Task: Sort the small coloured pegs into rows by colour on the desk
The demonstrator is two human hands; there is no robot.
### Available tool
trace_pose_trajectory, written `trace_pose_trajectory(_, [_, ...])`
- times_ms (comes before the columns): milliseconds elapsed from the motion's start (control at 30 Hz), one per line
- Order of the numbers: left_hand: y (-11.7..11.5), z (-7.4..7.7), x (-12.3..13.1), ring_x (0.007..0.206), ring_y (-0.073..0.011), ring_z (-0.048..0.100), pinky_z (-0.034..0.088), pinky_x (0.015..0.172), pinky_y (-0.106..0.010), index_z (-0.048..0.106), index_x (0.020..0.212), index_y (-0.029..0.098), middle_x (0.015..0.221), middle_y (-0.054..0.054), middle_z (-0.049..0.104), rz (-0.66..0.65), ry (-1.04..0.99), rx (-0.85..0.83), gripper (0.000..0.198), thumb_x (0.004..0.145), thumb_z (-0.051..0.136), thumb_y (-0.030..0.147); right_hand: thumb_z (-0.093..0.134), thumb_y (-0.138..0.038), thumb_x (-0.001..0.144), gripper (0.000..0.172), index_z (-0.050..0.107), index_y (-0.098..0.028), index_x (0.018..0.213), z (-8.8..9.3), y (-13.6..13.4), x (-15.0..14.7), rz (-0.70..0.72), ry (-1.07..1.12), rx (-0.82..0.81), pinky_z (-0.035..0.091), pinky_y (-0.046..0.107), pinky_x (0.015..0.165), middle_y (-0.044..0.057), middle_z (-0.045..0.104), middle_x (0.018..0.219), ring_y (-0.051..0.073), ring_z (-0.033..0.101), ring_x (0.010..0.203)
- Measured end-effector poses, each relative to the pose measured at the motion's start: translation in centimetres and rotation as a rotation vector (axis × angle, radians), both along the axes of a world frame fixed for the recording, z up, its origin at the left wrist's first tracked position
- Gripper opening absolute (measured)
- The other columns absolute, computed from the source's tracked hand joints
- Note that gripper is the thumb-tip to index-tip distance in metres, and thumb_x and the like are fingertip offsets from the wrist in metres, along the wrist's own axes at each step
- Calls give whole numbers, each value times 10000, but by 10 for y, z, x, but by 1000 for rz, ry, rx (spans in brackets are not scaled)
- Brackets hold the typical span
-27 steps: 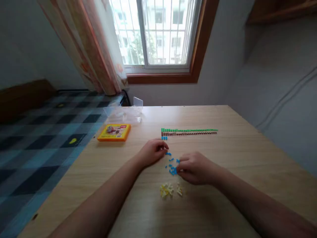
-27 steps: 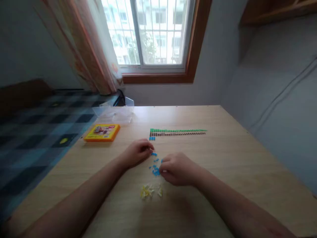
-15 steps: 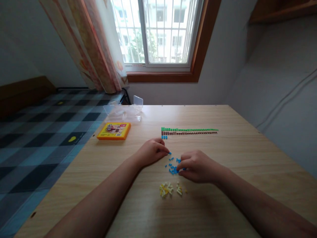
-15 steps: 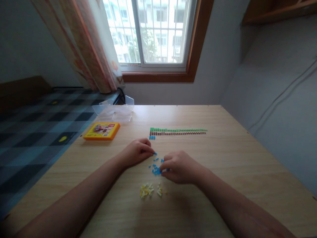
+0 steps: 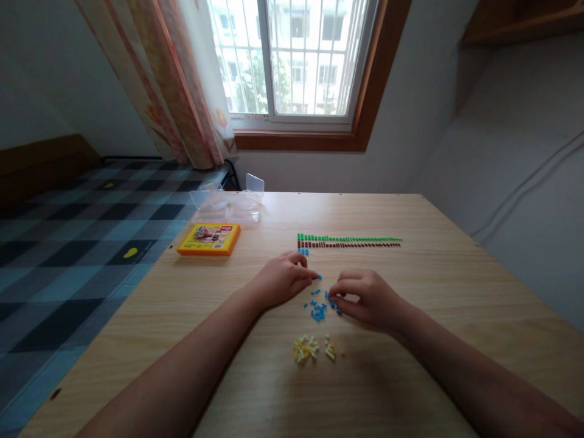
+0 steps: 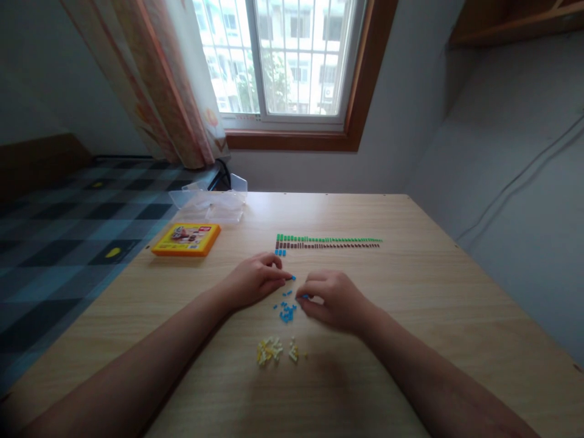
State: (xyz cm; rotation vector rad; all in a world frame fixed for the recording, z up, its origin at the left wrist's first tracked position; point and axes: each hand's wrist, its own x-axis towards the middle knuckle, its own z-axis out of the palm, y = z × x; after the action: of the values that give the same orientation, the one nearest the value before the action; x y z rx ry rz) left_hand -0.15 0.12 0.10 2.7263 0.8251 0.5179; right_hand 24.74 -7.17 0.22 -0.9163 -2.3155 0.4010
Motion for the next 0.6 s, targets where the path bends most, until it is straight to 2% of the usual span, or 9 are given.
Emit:
trace_pose_trajectory(100, [-2,1,1,945,-193,619,510,875,-358,770,1118,323,1071,-58,643,-5,24,10,238,957,595,314,631,-195,896,103,728,-199,861,-3,9,8,-154,20,-33,430,276,685,19,674,760,148,592,719])
trace_pose_trajectory(167, [-2,2,2,949,-198,617,511,886,-372,765,1132,329,1079,-59,643,-3,35,17,248,955,594,302,641,-180,877,104,735,-203,840,-6,15,13,-207,-18,-56,426,278,680,15,673,750,151,589,718])
trace_pose_trajectory(433, [-2,0,2,929,-188,622,519,863,-351,750,1168,305,1055,-61,643,33,6,10,281,967,555,284,612,-264,949,181,782,-209,918,-17,29,8,-188,-114,-60,457,311,731,46,714,793,190,626,784])
trace_pose_trajectory(600, [-1,-1,2,903,-179,623,520,844,-328,752,1172,295,1046,-63,643,68,-24,9,289,968,548,286,569,-240,973,219,778,-200,1024,-17,30,8,-261,-23,-39,483,317,754,68,734,882,185,644,805])
